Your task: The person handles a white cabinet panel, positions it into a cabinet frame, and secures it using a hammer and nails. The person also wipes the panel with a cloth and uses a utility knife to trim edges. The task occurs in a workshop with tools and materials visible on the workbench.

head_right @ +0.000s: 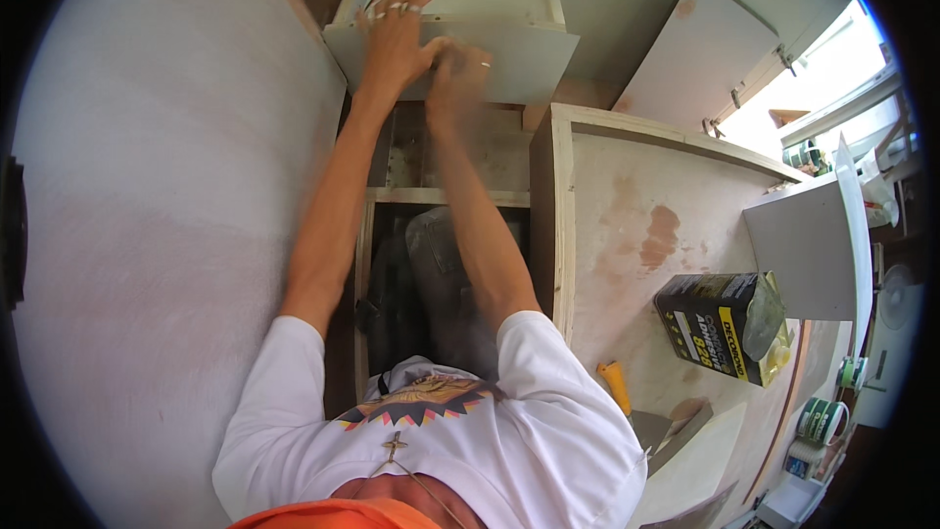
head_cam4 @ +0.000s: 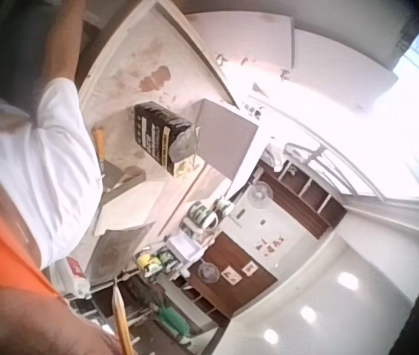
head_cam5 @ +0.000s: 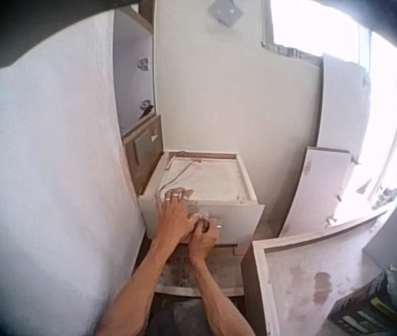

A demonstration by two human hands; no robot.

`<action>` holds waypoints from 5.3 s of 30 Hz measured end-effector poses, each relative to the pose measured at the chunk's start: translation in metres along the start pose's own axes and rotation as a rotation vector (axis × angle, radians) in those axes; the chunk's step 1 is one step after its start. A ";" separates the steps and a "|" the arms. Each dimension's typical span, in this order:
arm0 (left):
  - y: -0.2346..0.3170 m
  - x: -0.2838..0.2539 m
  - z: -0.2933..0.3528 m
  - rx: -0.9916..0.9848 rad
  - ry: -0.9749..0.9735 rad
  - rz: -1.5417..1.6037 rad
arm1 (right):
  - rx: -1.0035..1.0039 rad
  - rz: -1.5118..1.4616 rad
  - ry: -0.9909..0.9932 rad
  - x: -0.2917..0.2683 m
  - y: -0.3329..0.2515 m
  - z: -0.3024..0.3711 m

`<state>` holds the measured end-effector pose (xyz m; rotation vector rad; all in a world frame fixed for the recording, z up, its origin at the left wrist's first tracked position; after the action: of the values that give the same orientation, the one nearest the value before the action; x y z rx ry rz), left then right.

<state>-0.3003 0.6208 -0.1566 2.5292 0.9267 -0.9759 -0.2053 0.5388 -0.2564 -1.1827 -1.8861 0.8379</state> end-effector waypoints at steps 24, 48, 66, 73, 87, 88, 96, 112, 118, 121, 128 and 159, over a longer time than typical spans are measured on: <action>0.015 -0.046 0.268 -0.580 0.048 0.612 | -0.178 0.007 -0.226 0.137 -0.045 0.079; 0.000 -0.037 0.299 -0.870 0.150 0.705 | -0.206 0.004 -0.226 0.127 -0.033 0.090; 0.002 -0.012 0.367 -0.916 -0.068 0.661 | -0.228 0.017 -0.268 0.129 -0.037 0.087; -0.018 -0.012 0.392 -0.814 -0.205 0.551 | -0.044 0.130 -0.187 0.099 0.059 0.144; -0.011 0.005 0.398 -0.760 -0.374 0.524 | 0.034 0.105 -0.274 0.103 0.027 0.139; -0.009 0.006 0.389 -0.733 -0.387 0.529 | -0.046 0.175 -0.257 0.100 0.051 0.141; -0.009 0.006 0.400 -0.743 -0.365 0.517 | 0.160 0.163 -0.337 0.105 0.043 0.148; -0.032 0.030 0.379 -0.869 -0.234 0.567 | 0.198 0.286 -0.386 0.087 0.054 0.097; -0.047 0.060 0.247 -0.757 -0.008 0.677 | 0.016 0.237 -0.581 0.019 -0.026 0.004; -0.067 0.089 0.205 -0.835 0.186 0.852 | 0.035 0.276 -0.620 -0.015 -0.019 0.007; -0.075 0.132 0.182 -1.163 0.431 1.378 | 0.154 0.288 -0.569 -0.065 -0.049 -0.023; -0.092 0.163 0.171 -1.182 0.637 1.800 | 0.113 0.263 -0.582 -0.070 -0.083 -0.008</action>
<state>-0.3536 0.6879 -0.3944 1.4416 -0.6796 0.7516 -0.2141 0.4450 -0.2010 -1.2180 -2.1150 1.5456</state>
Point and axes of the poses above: each hand's wrist, its own z-axis away from the middle knuckle, its own x-axis out of the palm, y = z × x, the point moved 8 cm from there along -z, towards the middle knuckle, and after that the axes turned 11 degrees about -z, right-handed, at the moved point
